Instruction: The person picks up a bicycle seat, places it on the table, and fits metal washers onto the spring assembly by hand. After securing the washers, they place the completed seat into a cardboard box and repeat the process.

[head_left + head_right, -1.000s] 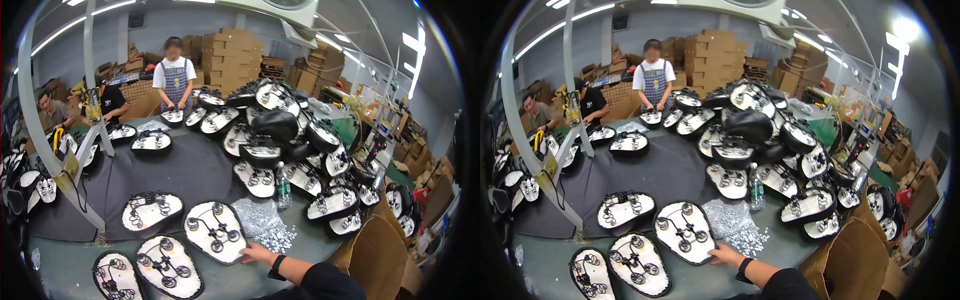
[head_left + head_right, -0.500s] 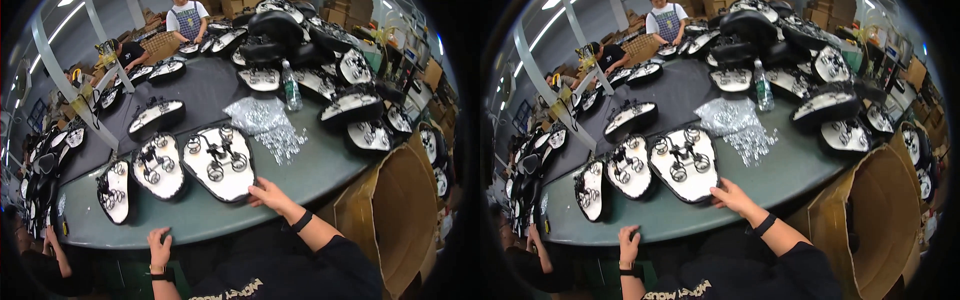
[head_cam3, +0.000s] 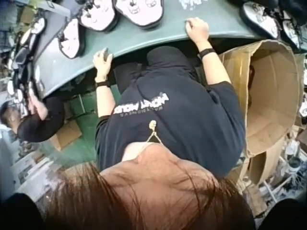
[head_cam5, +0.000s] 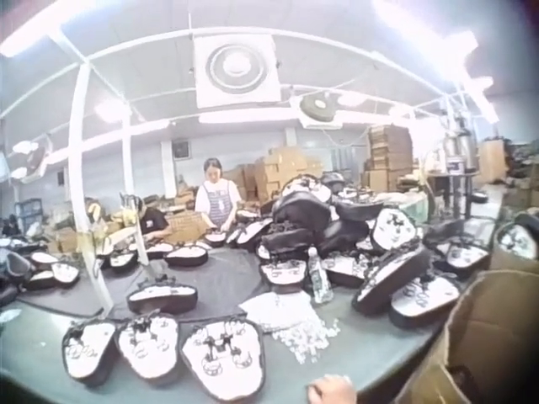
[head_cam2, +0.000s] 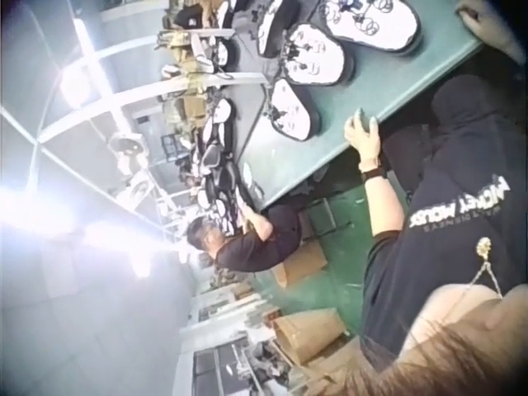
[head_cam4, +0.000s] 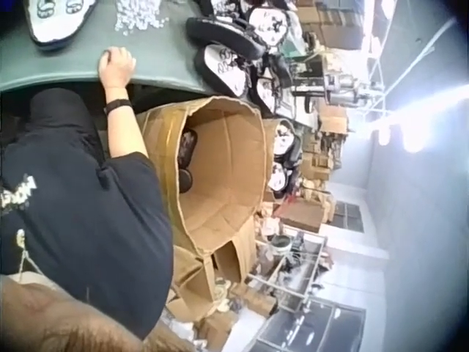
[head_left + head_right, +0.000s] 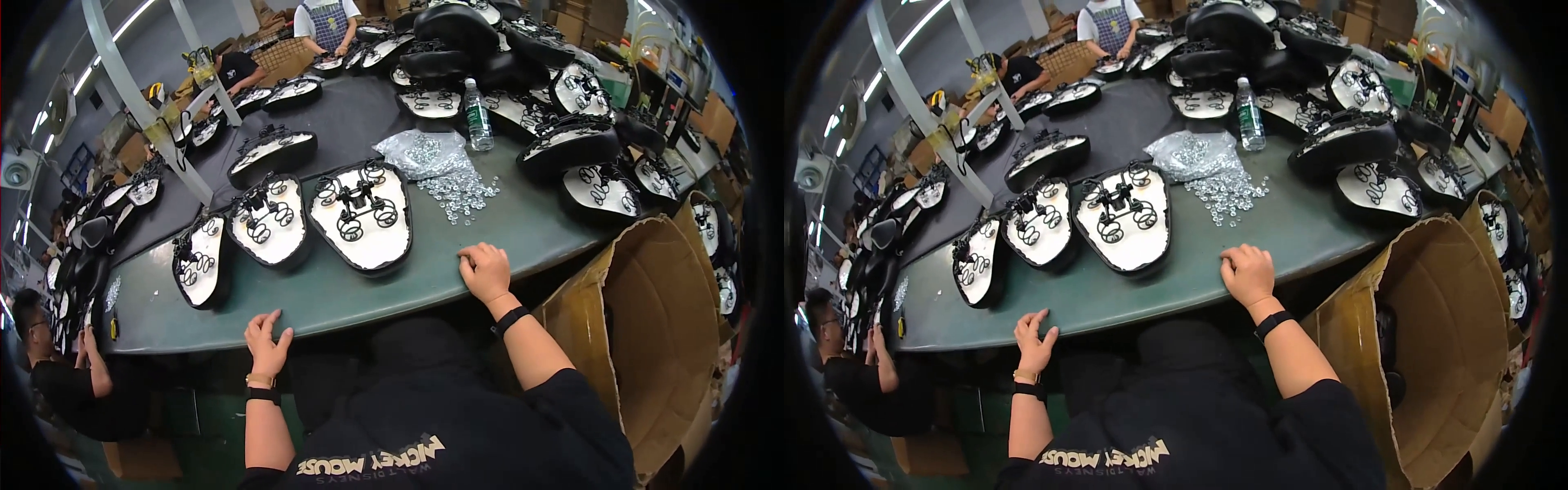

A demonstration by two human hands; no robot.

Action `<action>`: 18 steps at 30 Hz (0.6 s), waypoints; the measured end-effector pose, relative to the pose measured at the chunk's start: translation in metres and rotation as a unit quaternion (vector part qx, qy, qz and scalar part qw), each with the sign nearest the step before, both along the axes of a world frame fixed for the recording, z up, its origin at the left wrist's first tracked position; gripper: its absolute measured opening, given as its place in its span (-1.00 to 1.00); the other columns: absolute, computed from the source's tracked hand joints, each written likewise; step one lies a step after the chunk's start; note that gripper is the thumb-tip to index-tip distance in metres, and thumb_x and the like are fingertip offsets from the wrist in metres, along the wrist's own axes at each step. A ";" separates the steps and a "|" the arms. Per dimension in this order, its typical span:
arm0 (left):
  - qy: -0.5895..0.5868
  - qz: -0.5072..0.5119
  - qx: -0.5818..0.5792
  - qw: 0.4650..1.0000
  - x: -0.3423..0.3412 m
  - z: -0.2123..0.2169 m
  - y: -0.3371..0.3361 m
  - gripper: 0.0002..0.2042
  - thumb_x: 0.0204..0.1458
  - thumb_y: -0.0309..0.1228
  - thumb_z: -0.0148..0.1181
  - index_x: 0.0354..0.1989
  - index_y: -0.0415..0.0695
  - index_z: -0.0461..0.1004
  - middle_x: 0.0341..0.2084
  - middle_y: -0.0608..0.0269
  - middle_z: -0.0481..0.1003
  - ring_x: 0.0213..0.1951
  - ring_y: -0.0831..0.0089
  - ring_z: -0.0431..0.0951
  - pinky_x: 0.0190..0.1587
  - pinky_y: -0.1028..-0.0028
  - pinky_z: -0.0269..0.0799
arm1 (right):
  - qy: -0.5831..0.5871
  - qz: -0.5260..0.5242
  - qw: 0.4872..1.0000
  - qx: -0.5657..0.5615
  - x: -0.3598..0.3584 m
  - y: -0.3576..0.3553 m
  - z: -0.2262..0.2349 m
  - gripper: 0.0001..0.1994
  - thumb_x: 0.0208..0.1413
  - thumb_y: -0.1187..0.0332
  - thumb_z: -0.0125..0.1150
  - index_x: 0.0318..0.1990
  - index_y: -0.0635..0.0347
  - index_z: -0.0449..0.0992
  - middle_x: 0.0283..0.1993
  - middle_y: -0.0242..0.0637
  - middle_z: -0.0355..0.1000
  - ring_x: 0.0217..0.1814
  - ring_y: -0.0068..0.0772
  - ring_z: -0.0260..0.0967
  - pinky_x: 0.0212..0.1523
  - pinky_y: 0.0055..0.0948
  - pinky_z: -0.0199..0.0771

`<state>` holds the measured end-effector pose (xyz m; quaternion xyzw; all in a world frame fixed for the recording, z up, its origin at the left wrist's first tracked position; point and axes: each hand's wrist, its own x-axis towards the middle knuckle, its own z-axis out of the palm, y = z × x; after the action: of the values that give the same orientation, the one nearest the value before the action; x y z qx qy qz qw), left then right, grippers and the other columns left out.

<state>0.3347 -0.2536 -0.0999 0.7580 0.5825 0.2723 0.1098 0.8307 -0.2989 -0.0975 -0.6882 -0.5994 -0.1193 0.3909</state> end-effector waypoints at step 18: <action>0.066 0.042 -0.018 0.997 -0.002 0.001 0.006 -0.42 0.13 -0.13 0.39 0.36 0.13 0.47 0.24 0.00 0.28 0.29 0.02 0.25 0.41 0.09 0.13 | 0.010 0.016 0.999 0.031 -0.011 0.005 0.004 -0.93 -0.01 0.40 0.31 -0.35 -0.05 0.64 -0.42 -0.44 0.46 -0.30 -0.26 0.47 -0.25 -0.21 0.36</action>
<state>0.3325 -0.2476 -0.0987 0.7474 0.6243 0.2150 0.0731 0.8202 -0.2936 -0.0938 -0.6673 -0.6023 -0.1249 0.4199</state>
